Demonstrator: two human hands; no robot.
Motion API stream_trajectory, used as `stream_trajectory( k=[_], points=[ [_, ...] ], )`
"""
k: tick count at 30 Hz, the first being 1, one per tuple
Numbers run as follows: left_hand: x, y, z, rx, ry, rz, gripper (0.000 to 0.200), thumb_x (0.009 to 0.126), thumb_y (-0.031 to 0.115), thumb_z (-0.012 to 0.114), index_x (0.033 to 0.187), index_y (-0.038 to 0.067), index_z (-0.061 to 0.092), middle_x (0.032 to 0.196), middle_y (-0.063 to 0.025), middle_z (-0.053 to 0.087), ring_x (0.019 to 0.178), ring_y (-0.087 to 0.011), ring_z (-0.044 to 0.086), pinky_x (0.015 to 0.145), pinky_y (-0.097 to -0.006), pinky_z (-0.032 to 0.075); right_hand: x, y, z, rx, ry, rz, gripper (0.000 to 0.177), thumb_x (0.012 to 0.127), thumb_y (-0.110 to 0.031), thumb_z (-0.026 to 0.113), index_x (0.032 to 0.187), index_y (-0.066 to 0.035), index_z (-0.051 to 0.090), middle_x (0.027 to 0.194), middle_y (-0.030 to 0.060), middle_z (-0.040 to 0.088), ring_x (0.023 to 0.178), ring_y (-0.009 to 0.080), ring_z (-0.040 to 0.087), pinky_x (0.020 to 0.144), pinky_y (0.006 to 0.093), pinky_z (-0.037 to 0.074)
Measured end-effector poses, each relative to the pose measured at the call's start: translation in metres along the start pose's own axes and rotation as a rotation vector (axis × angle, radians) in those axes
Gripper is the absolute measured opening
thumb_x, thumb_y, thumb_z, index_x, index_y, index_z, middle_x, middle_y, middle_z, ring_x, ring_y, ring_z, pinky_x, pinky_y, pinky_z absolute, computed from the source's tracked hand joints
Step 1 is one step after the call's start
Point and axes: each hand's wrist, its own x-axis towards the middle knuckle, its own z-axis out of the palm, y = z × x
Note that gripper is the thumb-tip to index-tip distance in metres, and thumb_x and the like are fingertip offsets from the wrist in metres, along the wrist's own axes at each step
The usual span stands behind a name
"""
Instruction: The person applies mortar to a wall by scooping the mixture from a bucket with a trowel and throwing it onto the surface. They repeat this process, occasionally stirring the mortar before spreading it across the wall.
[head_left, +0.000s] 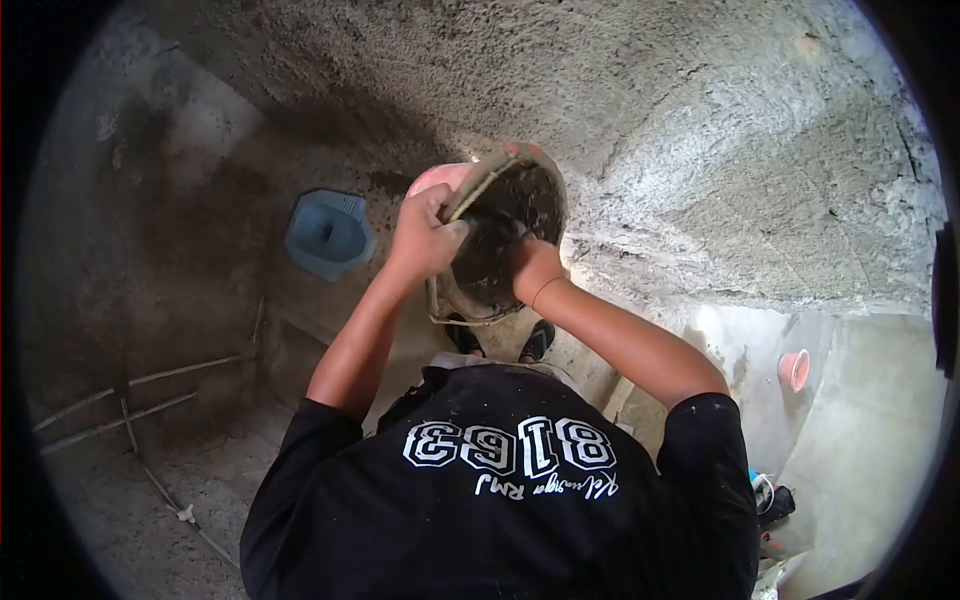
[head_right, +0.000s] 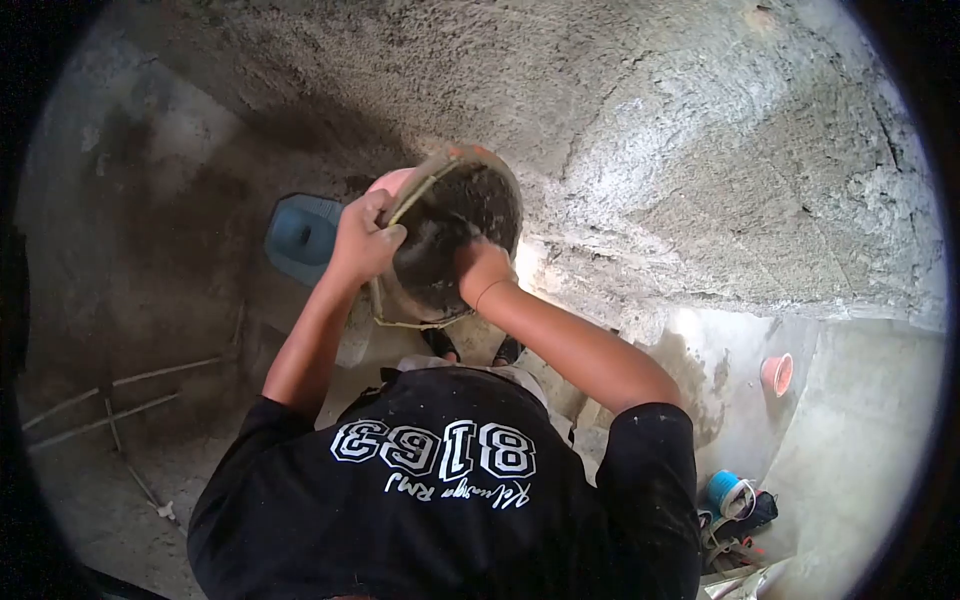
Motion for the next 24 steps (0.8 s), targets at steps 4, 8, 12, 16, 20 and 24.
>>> stream_trajectory(
  k=[4,8,12,16,20,24],
  points=[
    [0.004,-0.009,0.029,0.088,-0.108,0.128,0.014,0.062,0.0,0.057,0.066,-0.001,0.044,0.056,-0.0087,0.039,0.054,-0.0128,0.038,0.049,-0.0327,0.034,-0.013,0.001,-0.016,0.083,-0.293,0.105,0.017,0.074,-0.013,0.058,0.08,-0.005,0.071,0.09,0.0176,0.069,0.088,0.0334,0.067,0.075,0.0385,0.055],
    [-0.005,-0.001,0.035,0.112,-0.166,0.165,0.014,0.063,0.001,0.057,0.068,-0.002,0.045,0.057,-0.0111,0.04,0.055,-0.0146,0.039,0.051,-0.0328,0.035,-0.002,0.011,0.013,0.074,-0.514,-0.043,0.018,0.071,-0.013,0.06,0.079,-0.003,0.071,0.092,0.0182,0.069,0.088,0.0327,0.067,0.076,0.0381,0.055],
    [-0.017,-0.007,0.026,0.142,-0.157,0.023,0.014,0.065,0.001,0.057,0.068,-0.001,0.044,0.058,-0.0077,0.038,0.058,-0.0118,0.038,0.051,-0.0321,0.034,-0.011,-0.001,-0.012,0.527,-0.238,-0.023,0.017,0.07,-0.007,0.059,0.08,0.003,0.069,0.084,0.0219,0.067,0.083,0.0355,0.067,0.069,0.0391,0.054],
    [-0.023,-0.013,0.004,0.086,-0.006,-0.048,0.017,0.064,0.0,0.057,0.066,0.002,0.04,0.06,-0.0008,0.033,0.059,-0.0098,0.035,0.051,-0.0295,0.031,-0.006,0.004,-0.001,0.87,-0.239,0.153,0.017,0.073,-0.008,0.062,0.083,0.005,0.067,0.071,0.0186,0.066,0.064,0.0313,0.066,0.055,0.0384,0.051],
    [-0.031,-0.018,-0.026,-0.024,0.149,-0.094,0.018,0.064,-0.003,0.057,0.067,0.004,0.041,0.063,0.0035,0.035,0.061,-0.0075,0.036,0.052,-0.0264,0.03,-0.016,0.009,-0.081,1.076,-0.623,0.203,0.026,0.079,-0.013,0.07,0.096,0.006,0.066,0.073,0.0079,0.063,0.048,0.0112,0.052,0.045,0.0254,0.043],
    [-0.036,-0.007,-0.035,-0.288,0.255,-0.216,0.018,0.064,-0.005,0.056,0.068,0.009,0.045,0.064,0.0057,0.042,0.058,-0.005,0.04,0.051,-0.0218,0.031,-0.043,0.034,-0.121,0.982,-0.442,0.061,0.033,0.075,-0.016,0.076,0.099,0.003,0.066,0.076,0.0129,0.066,0.061,0.0183,0.062,0.055,0.0298,0.05]
  ],
)
